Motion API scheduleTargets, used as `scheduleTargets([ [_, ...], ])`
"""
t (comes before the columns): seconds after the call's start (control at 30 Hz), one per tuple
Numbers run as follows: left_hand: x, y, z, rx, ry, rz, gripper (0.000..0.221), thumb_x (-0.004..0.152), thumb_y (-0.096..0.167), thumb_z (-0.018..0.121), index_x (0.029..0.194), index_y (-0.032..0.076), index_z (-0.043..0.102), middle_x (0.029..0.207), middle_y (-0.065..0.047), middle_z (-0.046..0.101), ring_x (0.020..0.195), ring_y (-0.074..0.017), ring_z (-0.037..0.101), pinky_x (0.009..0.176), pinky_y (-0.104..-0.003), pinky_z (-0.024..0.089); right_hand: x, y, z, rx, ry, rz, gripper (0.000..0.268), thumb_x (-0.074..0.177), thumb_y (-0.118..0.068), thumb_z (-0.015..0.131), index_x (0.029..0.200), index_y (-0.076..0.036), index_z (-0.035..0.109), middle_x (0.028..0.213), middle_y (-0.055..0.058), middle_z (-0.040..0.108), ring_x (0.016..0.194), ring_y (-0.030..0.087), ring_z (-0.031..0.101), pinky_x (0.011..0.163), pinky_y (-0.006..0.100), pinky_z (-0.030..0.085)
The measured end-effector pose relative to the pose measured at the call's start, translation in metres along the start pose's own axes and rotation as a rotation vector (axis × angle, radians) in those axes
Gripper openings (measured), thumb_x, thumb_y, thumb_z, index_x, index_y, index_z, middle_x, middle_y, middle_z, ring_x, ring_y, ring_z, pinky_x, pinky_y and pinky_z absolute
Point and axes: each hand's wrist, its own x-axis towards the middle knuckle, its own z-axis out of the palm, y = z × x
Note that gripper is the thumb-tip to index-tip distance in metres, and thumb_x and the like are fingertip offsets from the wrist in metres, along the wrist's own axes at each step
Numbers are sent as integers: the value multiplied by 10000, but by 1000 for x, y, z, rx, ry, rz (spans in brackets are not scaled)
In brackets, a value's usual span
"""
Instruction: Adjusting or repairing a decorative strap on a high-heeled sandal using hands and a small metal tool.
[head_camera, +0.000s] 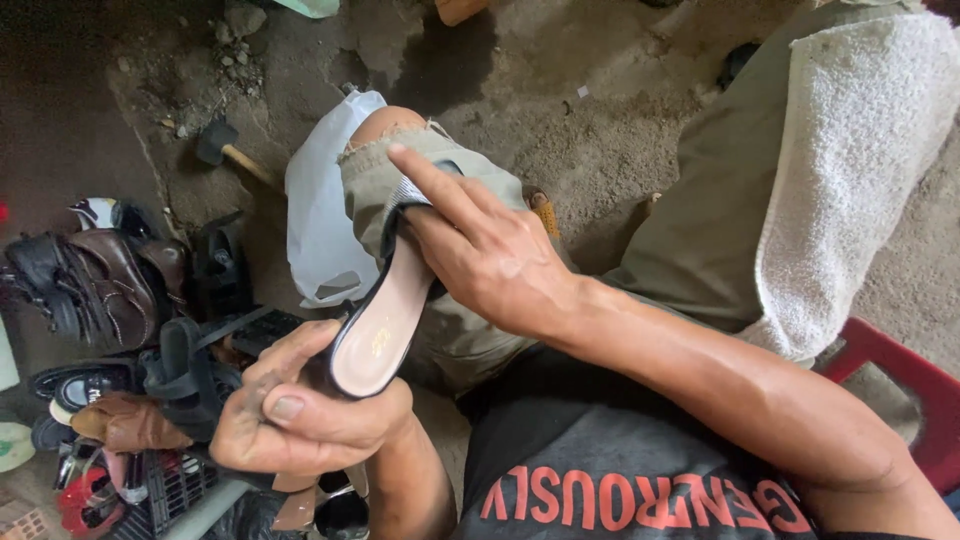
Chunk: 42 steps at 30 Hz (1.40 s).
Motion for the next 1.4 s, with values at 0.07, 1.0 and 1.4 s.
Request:
scheduleTargets([
  [0.07,-3,1,2,11,-25,5,239,1083,161,365,951,-37,382,705,-184,537,566,-277,520,584,-357,448,5,6,6,0,-65,-19,76,1142,-60,572,1151,-6,624,1644,160,357,1234,334,659,498,358,514],
  [1.0,-17,-98,4,-1265,-606,-1132,107,1088,177,487,1061,81,525,874,-113,628,833,-276,644,878,-452,568,-11,-25,-14,162,-227,-369,237,1109,-92,480,1074,2,695,1550,206,476,1416,437,535,1171,538,484],
  [1.4,-12,-91,16,-739,-657,-934,177,1046,228,538,1091,65,486,862,-178,674,1006,-368,715,1001,-458,543,-14,-12,-4,-158,-181,-290,82,993,-81,607,1051,-100,662,1329,149,525,1161,310,588,875,388,533],
])
